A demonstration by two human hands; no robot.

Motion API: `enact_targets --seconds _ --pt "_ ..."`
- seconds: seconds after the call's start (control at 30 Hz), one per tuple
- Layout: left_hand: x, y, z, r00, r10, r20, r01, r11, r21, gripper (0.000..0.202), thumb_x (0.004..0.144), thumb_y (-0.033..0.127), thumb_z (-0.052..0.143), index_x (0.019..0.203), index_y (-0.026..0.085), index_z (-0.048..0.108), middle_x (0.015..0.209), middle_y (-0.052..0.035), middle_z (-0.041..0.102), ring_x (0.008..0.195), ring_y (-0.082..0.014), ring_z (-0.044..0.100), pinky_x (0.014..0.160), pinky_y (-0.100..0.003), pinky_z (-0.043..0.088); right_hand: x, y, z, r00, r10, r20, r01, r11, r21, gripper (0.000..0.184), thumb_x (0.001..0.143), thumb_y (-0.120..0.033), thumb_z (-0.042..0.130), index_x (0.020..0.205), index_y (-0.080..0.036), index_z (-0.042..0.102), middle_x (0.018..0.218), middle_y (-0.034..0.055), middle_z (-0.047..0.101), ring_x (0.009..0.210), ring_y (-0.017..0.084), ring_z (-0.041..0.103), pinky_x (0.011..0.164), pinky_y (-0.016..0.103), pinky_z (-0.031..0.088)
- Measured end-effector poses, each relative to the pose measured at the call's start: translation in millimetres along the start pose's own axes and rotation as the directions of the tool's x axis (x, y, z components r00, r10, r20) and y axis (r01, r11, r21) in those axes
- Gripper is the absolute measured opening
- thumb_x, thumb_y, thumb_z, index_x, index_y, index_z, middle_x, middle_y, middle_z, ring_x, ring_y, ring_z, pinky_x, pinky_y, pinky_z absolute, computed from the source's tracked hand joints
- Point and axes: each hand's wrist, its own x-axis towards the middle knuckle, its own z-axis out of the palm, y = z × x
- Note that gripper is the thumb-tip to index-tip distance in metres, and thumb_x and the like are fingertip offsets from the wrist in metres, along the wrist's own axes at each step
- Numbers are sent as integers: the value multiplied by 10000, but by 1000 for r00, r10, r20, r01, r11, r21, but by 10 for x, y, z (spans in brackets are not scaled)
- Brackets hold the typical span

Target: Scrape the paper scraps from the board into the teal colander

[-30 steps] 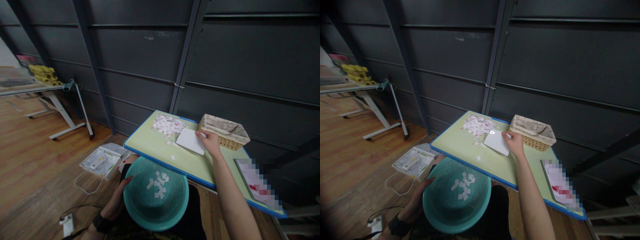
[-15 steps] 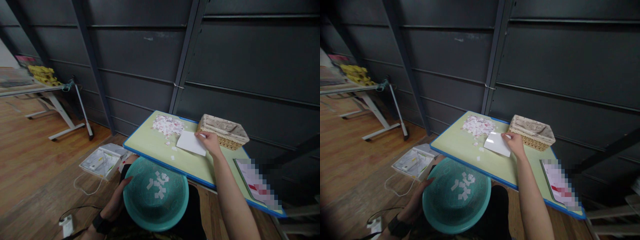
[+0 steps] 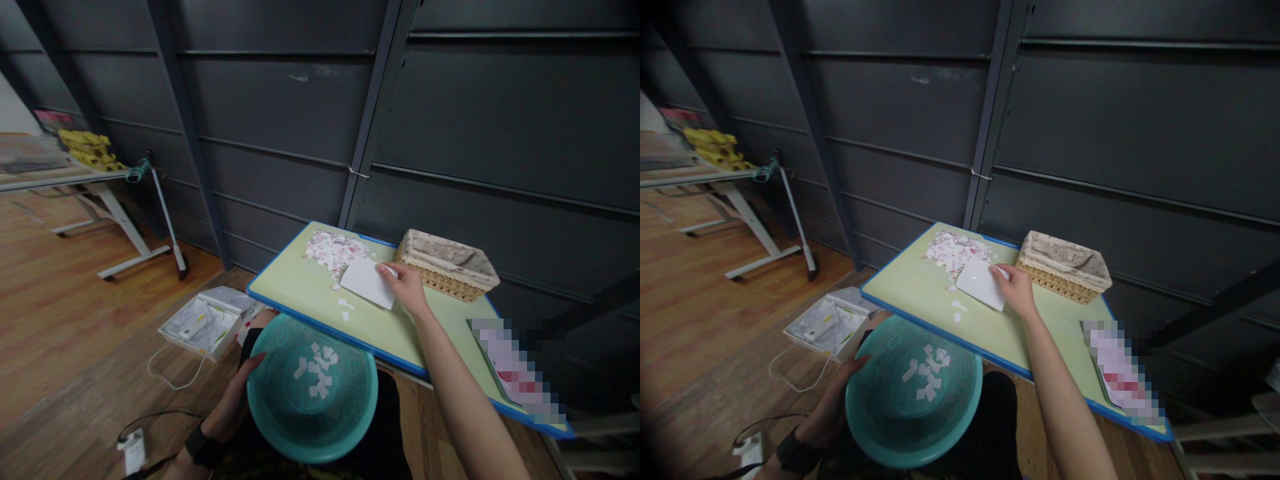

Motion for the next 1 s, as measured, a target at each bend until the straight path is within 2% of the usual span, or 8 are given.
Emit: enact_targets --seconds 0.13,0.23,0.33,0.53,0.7,0.83,1.0 --pt "-46 34 64 999 -24 -30 24 999 -22 758 855 437 641 1476 66 415 1088 -112 816 1189 -321 672 1037 -389 512 -11 -26 4 999 13 39 -13 1000 -13 471 731 -580 640 814 -144 797 808 124 773 660 241 647 617 334 463" --pt "-42 28 52 1000 18 0 -18 1000 -11 764 852 410 652 1491 79 394 1089 -107 816 1171 -321 684 1031 -387 513 -16 -32 -25 999 40 28 -40 999 -4 431 713 -543 645 780 -145 794 779 118 769 651 241 646 613 333 461" --pt "-24 12 17 1000 -10 27 10 1000 -3 774 857 442 643 1485 66 390 1072 -111 819 1142 -329 698 1047 -394 502 -21 -45 -34 999 50 4 -50 999 4 416 714 -529 639 785 -150 796 784 110 770 657 239 645 616 330 457" --pt "-49 24 48 999 -34 -12 33 999 -40 664 853 405 654 1413 87 492 1093 -105 816 1199 -315 668 1062 -389 499 -23 -62 -25 996 70 52 -71 997 24 424 683 -540 653 767 -150 796 777 109 769 642 233 633 600 325 441" --pt "-50 34 60 999 -27 -19 27 999 -43 758 861 412 641 1490 80 379 1126 -104 806 1226 -307 650 1076 -388 486 -17 -44 -34 996 84 28 -85 996 25 435 697 -554 653 785 -153 796 773 101 769 654 235 641 602 322 450" --pt "-15 24 17 1000 12 -20 -12 1000 -16 850 849 425 658 1535 80 295 1087 -112 816 1206 -316 663 1080 -399 476 -19 -55 -25 994 74 75 -79 995 64 432 691 -569 675 775 -161 791 801 107 774 696 247 662 622 328 471" --pt "1 29 12 998 45 -41 -46 999 -20 774 867 403 640 1525 132 336 1133 -99 804 1206 -315 665 1111 -432 447 -35 -81 22 997 61 49 -65 993 93 458 695 -604 685 792 -168 786 824 113 775 733 260 675 648 345 495"
